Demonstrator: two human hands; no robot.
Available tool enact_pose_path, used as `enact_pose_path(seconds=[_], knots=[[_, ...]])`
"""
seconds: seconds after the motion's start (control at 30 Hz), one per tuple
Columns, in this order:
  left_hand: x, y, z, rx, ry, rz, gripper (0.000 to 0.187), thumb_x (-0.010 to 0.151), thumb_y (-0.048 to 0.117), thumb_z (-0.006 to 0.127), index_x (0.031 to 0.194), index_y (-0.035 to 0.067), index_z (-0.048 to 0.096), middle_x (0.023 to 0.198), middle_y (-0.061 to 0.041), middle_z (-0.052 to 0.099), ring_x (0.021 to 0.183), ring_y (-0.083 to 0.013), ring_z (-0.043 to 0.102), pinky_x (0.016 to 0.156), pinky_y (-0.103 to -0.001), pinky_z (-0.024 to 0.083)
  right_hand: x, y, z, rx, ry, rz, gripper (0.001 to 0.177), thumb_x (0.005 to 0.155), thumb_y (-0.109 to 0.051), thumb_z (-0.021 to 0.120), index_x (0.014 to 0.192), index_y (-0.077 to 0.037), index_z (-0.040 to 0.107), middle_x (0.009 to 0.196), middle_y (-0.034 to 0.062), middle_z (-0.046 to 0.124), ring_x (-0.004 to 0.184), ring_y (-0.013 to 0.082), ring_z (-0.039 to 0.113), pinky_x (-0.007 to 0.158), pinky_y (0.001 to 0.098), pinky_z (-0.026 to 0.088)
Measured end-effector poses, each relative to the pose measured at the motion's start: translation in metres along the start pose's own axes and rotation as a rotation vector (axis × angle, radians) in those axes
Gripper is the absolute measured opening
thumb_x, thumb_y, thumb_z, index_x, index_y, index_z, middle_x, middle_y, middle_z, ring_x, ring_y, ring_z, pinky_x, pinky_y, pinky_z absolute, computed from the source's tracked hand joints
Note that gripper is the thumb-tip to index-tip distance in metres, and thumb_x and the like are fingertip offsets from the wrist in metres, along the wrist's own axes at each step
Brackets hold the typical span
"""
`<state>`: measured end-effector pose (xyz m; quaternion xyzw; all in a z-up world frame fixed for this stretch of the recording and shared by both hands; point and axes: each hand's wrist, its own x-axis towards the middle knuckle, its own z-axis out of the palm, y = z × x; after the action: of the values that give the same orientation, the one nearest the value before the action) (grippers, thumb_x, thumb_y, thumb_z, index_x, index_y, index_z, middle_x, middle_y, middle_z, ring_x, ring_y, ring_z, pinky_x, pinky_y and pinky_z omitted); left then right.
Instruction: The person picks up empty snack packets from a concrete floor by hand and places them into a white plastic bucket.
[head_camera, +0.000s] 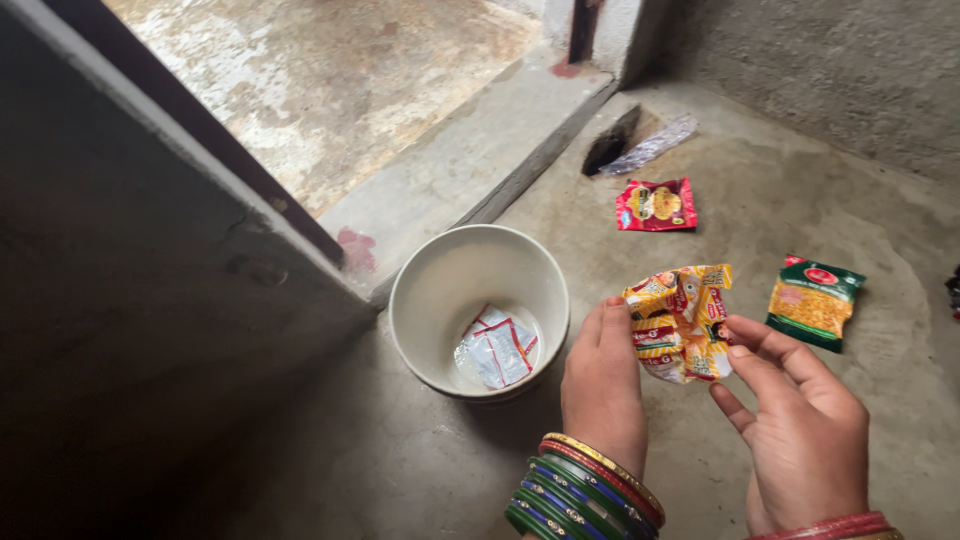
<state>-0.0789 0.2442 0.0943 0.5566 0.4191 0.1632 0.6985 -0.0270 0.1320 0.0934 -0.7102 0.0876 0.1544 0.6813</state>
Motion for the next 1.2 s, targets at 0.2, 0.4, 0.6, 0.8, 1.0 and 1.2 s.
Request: enact_pose_path(seconds=[0.2,0.4,0.6,0.8,1.0,1.2], knots=[[0.006,-0.007,-0.019,-0.044,0.037,0.026,0.051,0.100,0.042,0.041,0.125,0.005,0.067,0.112,-0.012,0.075,0.105,-0.0221,0.070,0.093,-0.033,0.049,-0.004,0.008,0.022,-0.040,-0.042,0.004,0.024,0.098,-0.010,0.059,0.118,-0.008,0.071,0.120,-0.0015,0.070,0.108,0.0076,0.062,0.084,0.0302,0.051],[0.021,-0.015,-0.038,-0.143,0.061,0.103,0.050,0.102,0.039,0.041,0.123,0.001,0.066,0.109,-0.013,0.075,0.102,-0.0214,0.069,0.093,-0.032,0.050,-0.006,0.014,0.044,-0.062,-0.095,0.021,0.025,0.097,-0.010,0.059,0.119,-0.008,0.071,0.120,-0.0015,0.070,0.106,0.0082,0.063,0.083,0.0301,0.053],[0.034,-0.017,-0.058,-0.162,0.113,0.126,0.050,0.104,0.040,0.038,0.117,0.002,0.067,0.105,-0.011,0.074,0.099,-0.0207,0.068,0.092,-0.032,0.050,-0.002,0.023,0.070,-0.067,-0.168,0.011,0.028,0.095,-0.008,0.059,0.121,-0.008,0.070,0.119,0.0003,0.070,0.106,0.0088,0.064,0.084,0.0311,0.053],[0.039,-0.021,-0.077,-0.181,0.153,0.056,0.051,0.103,0.042,0.036,0.115,0.004,0.068,0.105,-0.009,0.074,0.098,-0.0189,0.068,0.090,-0.032,0.050,-0.003,0.032,0.088,-0.130,-0.186,0.048,0.028,0.095,-0.010,0.059,0.121,-0.009,0.071,0.117,0.0005,0.071,0.106,0.0102,0.065,0.086,0.0327,0.053],[0.048,-0.044,-0.089,-0.275,0.169,-0.006,0.049,0.103,0.041,0.039,0.113,0.002,0.068,0.102,-0.009,0.074,0.095,-0.0187,0.068,0.088,-0.032,0.051,0.000,0.053,0.096,-0.186,-0.202,0.086,0.029,0.095,-0.012,0.060,0.122,-0.009,0.071,0.118,-0.0002,0.071,0.107,0.0092,0.064,0.086,0.0328,0.053],[0.063,-0.079,-0.092,-0.384,0.130,0.038,0.044,0.103,0.037,0.042,0.118,0.004,0.067,0.106,-0.006,0.073,0.098,-0.0130,0.067,0.091,-0.029,0.050,0.009,0.078,0.098,-0.240,-0.248,0.095,0.030,0.095,-0.012,0.062,0.123,-0.011,0.071,0.118,-0.0014,0.071,0.107,0.0090,0.063,0.084,0.0325,0.052]])
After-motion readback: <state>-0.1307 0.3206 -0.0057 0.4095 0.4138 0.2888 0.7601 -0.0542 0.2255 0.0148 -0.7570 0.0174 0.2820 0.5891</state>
